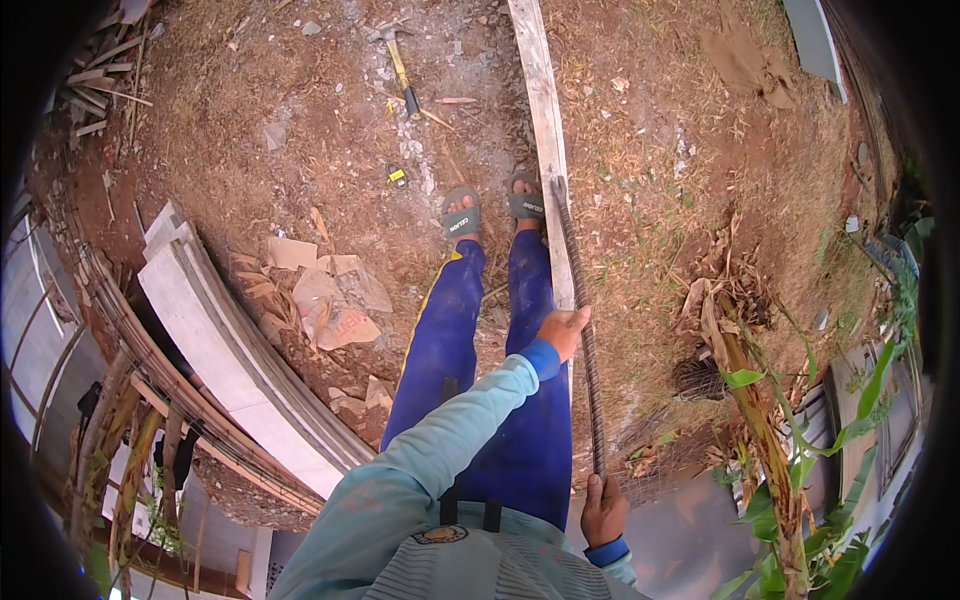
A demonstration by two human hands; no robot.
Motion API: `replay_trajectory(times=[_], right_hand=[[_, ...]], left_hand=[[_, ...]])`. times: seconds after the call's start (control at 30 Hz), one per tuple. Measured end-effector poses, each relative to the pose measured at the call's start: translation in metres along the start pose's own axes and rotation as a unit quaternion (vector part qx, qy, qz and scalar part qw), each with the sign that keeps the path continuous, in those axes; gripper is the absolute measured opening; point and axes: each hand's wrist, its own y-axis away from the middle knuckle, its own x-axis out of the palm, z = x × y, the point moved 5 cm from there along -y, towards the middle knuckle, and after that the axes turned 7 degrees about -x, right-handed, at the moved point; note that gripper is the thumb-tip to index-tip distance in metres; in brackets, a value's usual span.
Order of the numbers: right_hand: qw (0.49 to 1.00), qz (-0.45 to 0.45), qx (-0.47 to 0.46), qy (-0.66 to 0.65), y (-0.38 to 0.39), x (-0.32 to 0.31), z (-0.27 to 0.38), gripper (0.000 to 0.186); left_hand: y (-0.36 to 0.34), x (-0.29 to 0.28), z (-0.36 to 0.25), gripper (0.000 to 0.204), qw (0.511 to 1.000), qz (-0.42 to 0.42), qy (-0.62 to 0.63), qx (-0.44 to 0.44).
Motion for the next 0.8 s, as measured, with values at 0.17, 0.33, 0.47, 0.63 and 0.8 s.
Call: replay_trajectory(times=[0.17,0.33,0.47,0.63,0.8], right_hand=[[0.999,-0.010,-0.020,0.039,-0.013,-0.008,0.011,0.030],[0.999,-0.006,-0.018,0.050,-0.002,-0.010,0.005,0.030],[0.999,0.007,-0.019,0.043,0.007,0.000,-0.004,0.031],[0.999,-0.016,-0.021,0.029,0.005,0.010,0.002,0.031],[1.000,-0.013,-0.015,0.007,-0.002,0.002,0.002,0.030]], left_hand=[[-0.005,-0.001,-0.009,0.047,0.999,0.027,0.036,-0.007],[0.018,-0.002,-0.010,0.044,0.995,0.021,0.087,-0.050],[0.006,-0.013,0.012,0.045,1.000,-0.003,0.025,0.014],[0.005,-0.007,-0.002,0.052,0.999,-0.004,-0.029,0.030],[0.001,-0.006,-0.006,0.063,0.999,-0.011,-0.041,0.021]])
